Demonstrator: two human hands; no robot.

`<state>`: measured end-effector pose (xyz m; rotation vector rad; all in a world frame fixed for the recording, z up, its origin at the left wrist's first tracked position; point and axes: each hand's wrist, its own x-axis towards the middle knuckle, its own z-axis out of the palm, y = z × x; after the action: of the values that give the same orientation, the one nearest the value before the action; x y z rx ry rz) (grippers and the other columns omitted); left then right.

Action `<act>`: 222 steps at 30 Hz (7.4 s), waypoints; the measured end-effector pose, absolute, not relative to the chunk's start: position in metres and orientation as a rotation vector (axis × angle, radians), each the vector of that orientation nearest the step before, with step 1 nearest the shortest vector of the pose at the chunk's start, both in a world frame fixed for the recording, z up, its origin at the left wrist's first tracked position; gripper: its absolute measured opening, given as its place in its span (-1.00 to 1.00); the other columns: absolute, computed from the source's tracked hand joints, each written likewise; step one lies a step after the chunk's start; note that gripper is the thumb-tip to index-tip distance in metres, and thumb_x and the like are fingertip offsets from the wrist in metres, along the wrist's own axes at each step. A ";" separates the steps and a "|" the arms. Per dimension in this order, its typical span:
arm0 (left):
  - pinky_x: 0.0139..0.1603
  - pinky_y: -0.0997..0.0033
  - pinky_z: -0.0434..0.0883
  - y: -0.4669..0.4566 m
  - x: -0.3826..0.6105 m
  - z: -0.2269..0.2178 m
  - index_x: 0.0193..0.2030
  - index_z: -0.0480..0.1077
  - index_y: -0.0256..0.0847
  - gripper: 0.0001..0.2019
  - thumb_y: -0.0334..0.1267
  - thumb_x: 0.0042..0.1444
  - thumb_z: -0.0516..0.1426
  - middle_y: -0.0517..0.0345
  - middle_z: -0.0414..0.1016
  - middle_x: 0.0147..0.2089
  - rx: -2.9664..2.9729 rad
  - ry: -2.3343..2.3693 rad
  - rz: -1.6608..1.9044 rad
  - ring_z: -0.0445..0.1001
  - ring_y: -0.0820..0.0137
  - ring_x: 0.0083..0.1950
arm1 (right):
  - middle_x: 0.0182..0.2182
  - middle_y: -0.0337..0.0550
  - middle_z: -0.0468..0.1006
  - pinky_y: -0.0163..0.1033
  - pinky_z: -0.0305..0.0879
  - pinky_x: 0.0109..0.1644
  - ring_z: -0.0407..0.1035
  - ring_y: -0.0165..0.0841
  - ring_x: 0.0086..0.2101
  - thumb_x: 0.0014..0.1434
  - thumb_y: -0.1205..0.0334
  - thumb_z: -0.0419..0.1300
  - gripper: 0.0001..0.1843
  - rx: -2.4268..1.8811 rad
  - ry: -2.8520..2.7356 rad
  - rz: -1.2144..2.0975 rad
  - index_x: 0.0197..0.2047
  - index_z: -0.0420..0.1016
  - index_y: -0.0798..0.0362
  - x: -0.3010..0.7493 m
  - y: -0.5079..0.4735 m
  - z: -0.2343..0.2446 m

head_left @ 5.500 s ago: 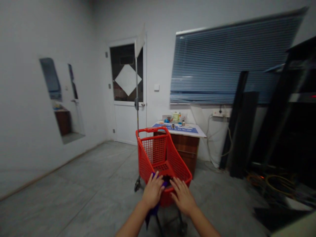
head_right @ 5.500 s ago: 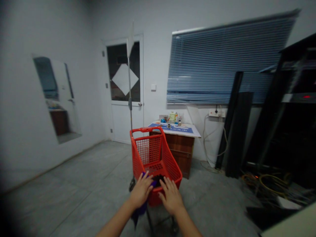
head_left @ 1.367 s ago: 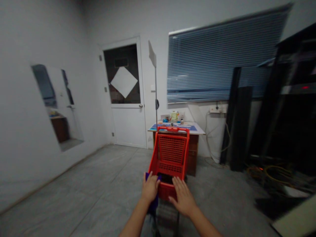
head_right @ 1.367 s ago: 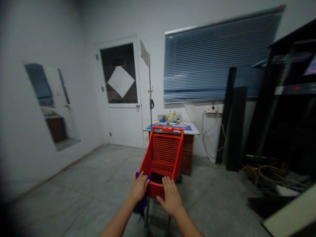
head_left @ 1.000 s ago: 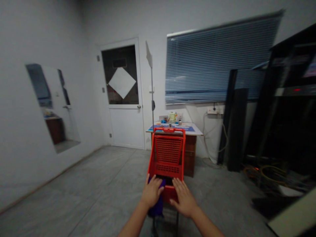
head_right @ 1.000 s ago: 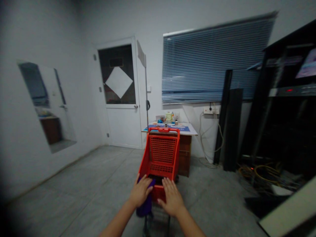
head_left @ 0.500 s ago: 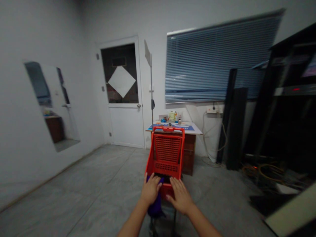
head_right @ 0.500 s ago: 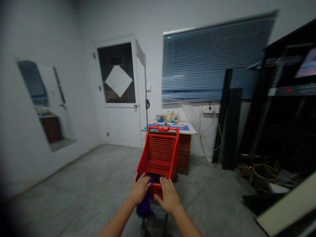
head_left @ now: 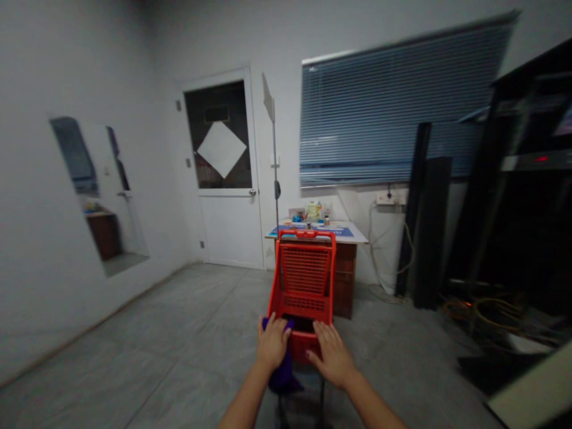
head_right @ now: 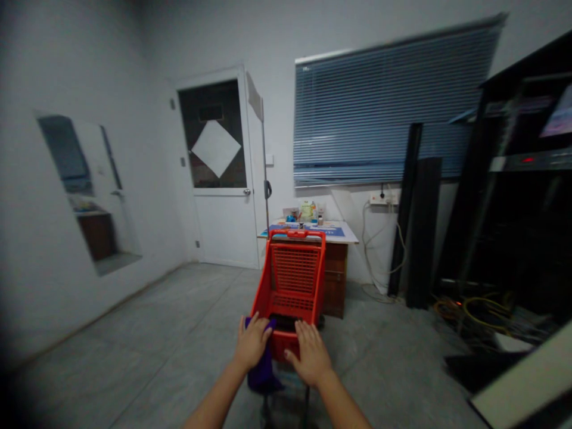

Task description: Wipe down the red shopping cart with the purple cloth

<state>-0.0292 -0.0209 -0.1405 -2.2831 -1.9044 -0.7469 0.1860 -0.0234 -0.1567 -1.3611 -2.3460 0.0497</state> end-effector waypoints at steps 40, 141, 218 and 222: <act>0.41 -0.10 -0.18 -0.038 -0.017 -0.129 0.12 0.37 -0.06 -0.64 -0.18 0.34 -0.14 0.12 0.46 0.16 -2.343 -1.834 -0.692 0.12 0.21 0.38 | 0.37 0.04 -0.08 0.05 -0.14 0.37 -0.23 -0.15 0.34 0.26 -0.26 -0.09 -0.17 -1.344 -2.340 0.029 0.39 -0.02 0.14 0.173 -0.043 -0.152; 0.42 -0.10 -0.27 -0.019 -0.010 -0.132 0.15 0.33 -0.11 -0.64 -0.17 0.34 -0.14 0.09 0.43 0.20 -2.630 -1.723 -0.714 0.08 0.24 0.40 | 0.39 -0.13 -0.13 -0.09 -0.11 0.35 -0.28 -0.22 0.35 0.29 -0.25 -0.18 -0.18 -1.592 -2.288 0.083 0.41 -0.10 0.13 0.165 -0.060 -0.124; 0.41 -0.11 -0.04 -0.014 0.005 -0.138 0.31 0.17 -0.05 -0.56 -0.26 0.30 -0.01 0.06 0.41 0.21 -2.420 -1.600 -0.824 0.35 0.25 0.23 | 0.34 -0.18 0.10 0.07 -0.35 0.38 -0.22 -0.13 0.34 0.24 -0.34 -0.19 -0.21 -1.626 -2.290 0.062 0.35 0.12 -0.02 0.209 -0.031 -0.102; 0.41 -0.13 -0.06 -0.013 -0.001 -0.136 0.26 0.24 -0.13 -0.61 -0.27 0.31 -0.05 0.01 0.40 0.22 -2.377 -1.639 -0.805 0.29 0.21 0.28 | 0.34 -0.18 0.10 0.07 -0.36 0.39 -0.22 -0.12 0.34 0.24 -0.32 -0.16 -0.21 -1.636 -2.287 0.074 0.35 0.11 0.00 0.209 -0.032 -0.101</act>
<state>-0.0014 -0.0129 -0.1355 -2.3771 -1.6392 -0.8048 0.2088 -0.0320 -0.1010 -1.6359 -2.2872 0.0742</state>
